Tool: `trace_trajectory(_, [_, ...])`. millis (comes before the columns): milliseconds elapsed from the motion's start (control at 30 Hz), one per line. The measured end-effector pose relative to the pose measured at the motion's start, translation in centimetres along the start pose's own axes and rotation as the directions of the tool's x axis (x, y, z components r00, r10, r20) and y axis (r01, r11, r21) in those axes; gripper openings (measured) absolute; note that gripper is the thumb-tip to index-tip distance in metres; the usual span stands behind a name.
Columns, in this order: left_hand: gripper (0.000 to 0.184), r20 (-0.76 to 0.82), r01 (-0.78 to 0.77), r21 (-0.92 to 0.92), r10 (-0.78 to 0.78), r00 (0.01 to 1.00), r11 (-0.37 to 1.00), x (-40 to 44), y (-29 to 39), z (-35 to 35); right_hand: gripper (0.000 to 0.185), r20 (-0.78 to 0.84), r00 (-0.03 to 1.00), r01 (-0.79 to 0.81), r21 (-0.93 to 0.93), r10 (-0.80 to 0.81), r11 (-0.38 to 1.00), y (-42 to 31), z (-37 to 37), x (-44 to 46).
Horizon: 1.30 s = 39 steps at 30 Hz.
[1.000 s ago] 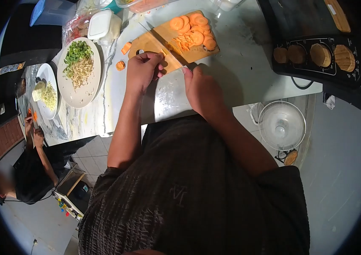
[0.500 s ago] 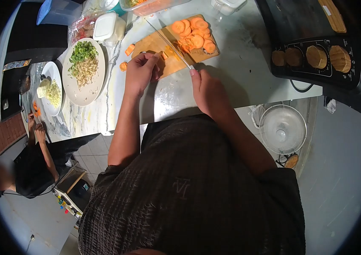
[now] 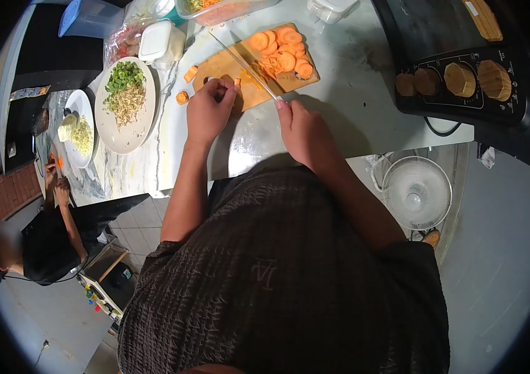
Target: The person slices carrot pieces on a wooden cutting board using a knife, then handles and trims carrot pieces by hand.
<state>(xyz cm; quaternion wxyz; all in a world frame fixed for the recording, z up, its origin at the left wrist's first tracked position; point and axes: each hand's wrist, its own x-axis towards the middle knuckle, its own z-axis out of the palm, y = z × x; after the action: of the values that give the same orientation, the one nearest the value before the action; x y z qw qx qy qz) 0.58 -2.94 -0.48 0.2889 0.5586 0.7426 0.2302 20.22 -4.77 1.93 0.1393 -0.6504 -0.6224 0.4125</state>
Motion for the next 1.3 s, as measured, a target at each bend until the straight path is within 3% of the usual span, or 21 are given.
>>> trace_trajectory(167, [0.02,0.067,0.115,-0.254,-0.101,0.993,0.96,-0.4,0.3,0.3,0.047,0.06,0.998,-0.001,-0.027,0.003,1.0,-0.2,0.4,-0.2])
trace_trajectory(233, [0.022,0.178,0.257,-0.428,-0.198,0.964,0.867,-0.3,0.5,-0.1,0.047,0.067,0.998,-0.008,-0.028,0.01,1.0,-0.1,0.7,-0.4])
trace_trajectory(533, [0.021,0.334,0.407,-0.528,-0.259,0.906,0.745,0.9,0.5,-0.1,0.05,0.114,0.993,-0.006,-0.068,0.014,0.998,0.2,1.5,-0.2])
trace_trajectory(833, [0.018,0.313,0.452,-0.484,-0.334,0.889,0.75,1.2,1.0,0.1,0.05,0.129,0.992,-0.001,-0.074,0.011,0.997,0.2,1.4,0.0])
trace_trajectory(1300, [0.018,0.347,0.454,-0.507,-0.308,0.886,0.733,1.2,0.9,-0.2,0.045,0.109,0.994,0.02,-0.097,-0.01,0.995,-0.4,1.2,-0.2])
